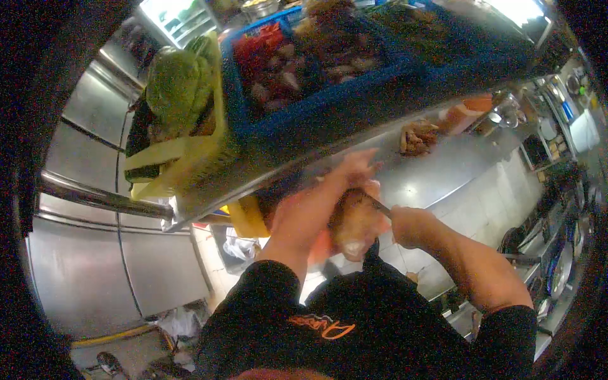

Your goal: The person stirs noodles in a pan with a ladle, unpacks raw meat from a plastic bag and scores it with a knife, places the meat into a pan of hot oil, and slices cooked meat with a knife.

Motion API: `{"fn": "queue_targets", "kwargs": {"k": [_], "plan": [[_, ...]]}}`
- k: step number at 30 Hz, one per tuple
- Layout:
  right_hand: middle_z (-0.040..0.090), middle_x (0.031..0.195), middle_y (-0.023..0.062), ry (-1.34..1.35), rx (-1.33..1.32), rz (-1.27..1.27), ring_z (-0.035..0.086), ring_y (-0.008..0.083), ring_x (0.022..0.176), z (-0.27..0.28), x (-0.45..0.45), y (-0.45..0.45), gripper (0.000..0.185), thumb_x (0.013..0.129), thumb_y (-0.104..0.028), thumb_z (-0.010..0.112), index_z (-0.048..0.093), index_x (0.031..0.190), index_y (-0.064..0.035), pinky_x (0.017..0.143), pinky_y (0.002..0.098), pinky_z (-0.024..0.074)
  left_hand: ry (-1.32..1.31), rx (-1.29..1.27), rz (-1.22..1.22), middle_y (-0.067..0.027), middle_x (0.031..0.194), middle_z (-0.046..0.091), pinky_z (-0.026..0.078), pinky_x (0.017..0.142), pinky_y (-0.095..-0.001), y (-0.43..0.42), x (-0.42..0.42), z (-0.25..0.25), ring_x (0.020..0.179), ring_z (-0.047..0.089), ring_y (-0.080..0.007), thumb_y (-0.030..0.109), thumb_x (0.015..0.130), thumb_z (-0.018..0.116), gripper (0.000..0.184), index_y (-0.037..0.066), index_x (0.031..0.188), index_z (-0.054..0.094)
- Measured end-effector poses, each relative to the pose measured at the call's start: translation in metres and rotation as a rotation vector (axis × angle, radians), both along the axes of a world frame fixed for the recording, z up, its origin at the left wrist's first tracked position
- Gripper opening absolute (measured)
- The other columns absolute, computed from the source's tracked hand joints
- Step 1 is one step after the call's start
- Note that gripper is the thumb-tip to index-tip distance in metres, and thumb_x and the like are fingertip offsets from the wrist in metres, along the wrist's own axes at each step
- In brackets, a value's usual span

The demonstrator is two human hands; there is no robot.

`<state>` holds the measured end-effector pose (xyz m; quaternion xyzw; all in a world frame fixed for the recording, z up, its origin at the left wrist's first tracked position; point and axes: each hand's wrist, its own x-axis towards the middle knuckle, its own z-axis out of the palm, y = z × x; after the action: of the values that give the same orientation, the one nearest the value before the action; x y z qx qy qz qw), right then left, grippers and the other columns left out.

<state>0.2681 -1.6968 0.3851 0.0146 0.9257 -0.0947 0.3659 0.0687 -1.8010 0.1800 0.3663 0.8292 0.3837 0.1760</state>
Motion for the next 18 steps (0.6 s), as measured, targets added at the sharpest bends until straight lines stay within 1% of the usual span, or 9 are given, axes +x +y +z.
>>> {"fn": "queue_targets", "kwargs": {"k": [3, 6, 10, 11, 14, 15, 16, 17, 18], "plan": [[0.069, 0.096, 0.0238, 0.009, 0.014, -0.033, 0.068, 0.0424, 0.093, -0.011, 0.007, 0.001, 0.023, 0.089, -0.008, 0.049, 0.051, 0.110, 0.0017, 0.082, 0.0505, 0.0529, 0.102, -0.050, 0.013, -0.0206, 0.147, 0.048, 0.035, 0.114, -0.0447, 0.005, -0.002, -0.006, 0.134, 0.048, -0.0365, 0.078, 0.086, 0.046, 0.093, 0.006, 0.144, 0.049], [0.069, 0.097, 0.0234, 0.043, 0.028, -0.043, 0.068, 0.0430, 0.094, -0.022, 0.015, 0.001, 0.025, 0.090, -0.009, 0.047, 0.051, 0.112, 0.0021, 0.083, 0.0515, 0.0527, 0.114, 0.007, -0.020, -0.0222, 0.147, 0.048, 0.035, 0.114, -0.0469, -0.003, 0.002, 0.014, 0.135, 0.047, -0.0390, 0.077, 0.087, 0.046, 0.091, 0.006, 0.145, 0.048], [0.069, 0.101, 0.0236, 0.071, -0.021, -0.048, 0.068, 0.0439, 0.094, -0.018, 0.022, 0.001, 0.027, 0.091, -0.012, 0.048, 0.053, 0.114, 0.0031, 0.083, 0.0520, 0.0526, 0.421, -0.065, -0.022, -0.0212, 0.130, 0.060, 0.045, 0.103, -0.0480, 0.003, 0.005, -0.013, 0.119, 0.057, -0.0402, 0.064, 0.091, 0.051, 0.074, 0.006, 0.137, 0.055], [0.069, 0.102, 0.0231, 0.020, -0.054, -0.076, 0.068, 0.0434, 0.094, -0.001, 0.015, -0.007, 0.026, 0.091, -0.013, 0.049, 0.054, 0.112, 0.0026, 0.083, 0.0515, 0.0527, 0.475, -0.062, -0.013, -0.0212, 0.125, 0.062, 0.046, 0.100, -0.0485, -0.002, 0.010, -0.007, 0.114, 0.058, -0.0407, 0.062, 0.090, 0.054, 0.070, 0.006, 0.133, 0.057], [0.071, 0.098, 0.0154, 0.125, -0.144, 0.207, 0.069, 0.0368, 0.091, -0.008, 0.011, 0.001, 0.020, 0.089, -0.017, 0.056, 0.067, 0.103, -0.0090, 0.076, 0.0492, 0.0544, 0.581, 0.045, 0.069, -0.0211, 0.110, 0.066, 0.050, 0.091, -0.0499, -0.012, 0.014, 0.019, 0.101, 0.063, -0.0424, 0.054, 0.088, 0.060, 0.058, 0.005, 0.121, 0.062], [0.071, 0.094, 0.0140, 0.243, -0.183, 0.096, 0.070, 0.0359, 0.088, -0.012, 0.014, 0.001, 0.018, 0.088, -0.018, 0.058, 0.070, 0.099, -0.0110, 0.071, 0.0479, 0.0551, 0.621, 0.090, 0.128, -0.0211, 0.106, 0.068, 0.051, 0.088, -0.0504, -0.014, 0.009, 0.026, 0.097, 0.064, -0.0429, 0.051, 0.088, 0.062, 0.055, 0.005, 0.117, 0.064], [0.072, 0.093, 0.0137, 0.180, -0.116, 0.155, 0.070, 0.0361, 0.087, -0.012, 0.008, 0.003, 0.015, 0.087, -0.017, 0.059, 0.070, 0.095, -0.0105, 0.070, 0.0478, 0.0550, 0.639, 0.126, 0.207, -0.0211, 0.101, 0.069, 0.052, 0.085, -0.0509, -0.016, 0.007, 0.033, 0.092, 0.065, -0.0435, 0.048, 0.087, 0.065, 0.051, 0.005, 0.113, 0.066], [0.072, 0.093, 0.0134, 0.118, -0.052, 0.219, 0.069, 0.0362, 0.086, -0.012, 0.002, 0.004, 0.013, 0.087, -0.017, 0.060, 0.069, 0.092, -0.0100, 0.069, 0.0477, 0.0549, 0.699, 0.154, 0.361, -0.0221, 0.111, 0.068, 0.050, 0.090, -0.0498, -0.017, 0.015, 0.027, 0.103, 0.063, -0.0430, 0.049, 0.092, 0.059, 0.053, 0.004, 0.118, 0.065], [0.071, 0.095, 0.0155, 0.082, -0.064, 0.194, 0.069, 0.0372, 0.088, 0.012, 0.003, 0.004, 0.015, 0.088, -0.017, 0.059, 0.068, 0.097, -0.0083, 0.071, 0.0482, 0.0545, 0.503, 0.168, 0.342, -0.0221, 0.120, 0.065, 0.046, 0.097, -0.0464, -0.029, 0.013, 0.029, 0.112, 0.060, -0.0401, 0.047, 0.095, 0.056, 0.051, 0.003, 0.122, 0.063]]}}
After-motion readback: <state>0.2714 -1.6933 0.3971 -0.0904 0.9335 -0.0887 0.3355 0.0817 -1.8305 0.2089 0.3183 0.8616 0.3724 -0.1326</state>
